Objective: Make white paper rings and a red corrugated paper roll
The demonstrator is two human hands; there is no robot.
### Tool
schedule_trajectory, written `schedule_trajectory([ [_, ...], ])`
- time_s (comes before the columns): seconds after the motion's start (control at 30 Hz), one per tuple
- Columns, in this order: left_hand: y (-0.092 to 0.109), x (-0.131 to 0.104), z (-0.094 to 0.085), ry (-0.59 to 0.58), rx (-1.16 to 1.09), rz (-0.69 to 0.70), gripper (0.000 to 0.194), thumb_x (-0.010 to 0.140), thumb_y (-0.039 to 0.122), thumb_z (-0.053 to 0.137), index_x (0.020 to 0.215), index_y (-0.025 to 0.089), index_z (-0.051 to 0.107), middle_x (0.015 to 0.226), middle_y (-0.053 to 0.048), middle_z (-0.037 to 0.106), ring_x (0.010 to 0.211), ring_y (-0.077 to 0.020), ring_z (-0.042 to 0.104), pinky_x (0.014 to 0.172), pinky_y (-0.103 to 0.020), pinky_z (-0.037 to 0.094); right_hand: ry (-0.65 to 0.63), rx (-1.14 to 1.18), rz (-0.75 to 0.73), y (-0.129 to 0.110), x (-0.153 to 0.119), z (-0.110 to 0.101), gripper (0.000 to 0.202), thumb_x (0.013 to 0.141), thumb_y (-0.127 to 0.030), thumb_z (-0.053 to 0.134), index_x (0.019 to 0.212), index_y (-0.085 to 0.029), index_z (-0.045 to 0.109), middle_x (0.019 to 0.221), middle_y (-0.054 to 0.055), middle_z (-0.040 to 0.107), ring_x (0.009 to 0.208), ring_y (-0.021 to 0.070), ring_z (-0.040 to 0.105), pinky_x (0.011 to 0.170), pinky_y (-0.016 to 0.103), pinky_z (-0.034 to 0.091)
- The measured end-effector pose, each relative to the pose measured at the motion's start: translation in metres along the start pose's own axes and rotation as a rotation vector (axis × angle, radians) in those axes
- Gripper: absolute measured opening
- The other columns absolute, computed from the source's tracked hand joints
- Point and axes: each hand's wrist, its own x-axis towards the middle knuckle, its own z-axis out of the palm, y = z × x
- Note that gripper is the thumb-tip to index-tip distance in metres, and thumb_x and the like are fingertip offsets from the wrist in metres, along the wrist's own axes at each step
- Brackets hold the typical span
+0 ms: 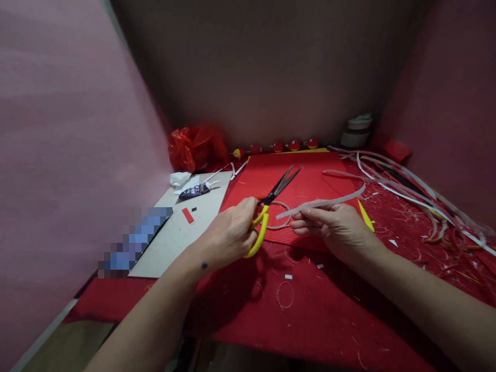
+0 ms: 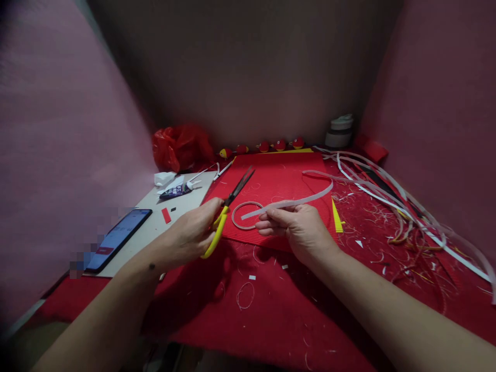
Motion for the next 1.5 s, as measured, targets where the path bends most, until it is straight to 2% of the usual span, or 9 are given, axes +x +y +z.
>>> schedule_trajectory([
  [0.17,0.005,-0.010,-0.005,-0.137,0.233,0.015,0.003,0.079,0.022,0.038,0.077,0.019,0.037,0.067,0.001,0.048,0.053,-0.0112,0.040,0.050,-0.024,0.026,0.035,0.022,-0.034,0.001,0.001,-0.003,0.013,0.065,-0.020,0.069,0.069,-0.009,0.064,0.069,0.010,0.068,0.061,0.0209,0.066,0.061,0.032,0.056],
  [0.47,0.002,-0.008,0.003,-0.168,0.456,0.053,0.009,0.080,0.027,0.038,0.080,0.019,0.039,0.073,-0.003,0.054,0.057,-0.0154,0.049,0.047,-0.026,0.023,0.004,0.051,-0.029,0.002,0.002,-0.004,0.014,0.064,-0.020,0.070,0.070,-0.009,0.064,0.069,0.009,0.068,0.060,0.0202,0.066,0.061,0.031,0.056],
  [1.03,-0.001,-0.007,0.007,-0.164,0.478,0.073,0.012,0.082,0.031,0.037,0.081,0.020,0.042,0.072,-0.004,0.058,0.055,-0.0184,0.054,0.044,-0.026,0.020,-0.028,0.075,0.019,0.002,0.001,-0.004,0.010,0.066,-0.015,0.069,0.072,-0.010,0.065,0.069,0.008,0.069,0.063,0.0213,0.067,0.061,0.030,0.057],
  [1.5,-0.005,-0.006,0.007,-0.187,0.393,0.083,0.019,0.084,0.036,0.035,0.079,0.020,0.044,0.067,-0.002,0.056,0.051,-0.0135,0.050,0.046,-0.024,0.021,-0.022,0.060,0.039,0.000,0.000,-0.003,0.010,0.066,-0.015,0.069,0.072,-0.009,0.063,0.069,0.009,0.068,0.064,0.0211,0.067,0.061,0.029,0.057],
])
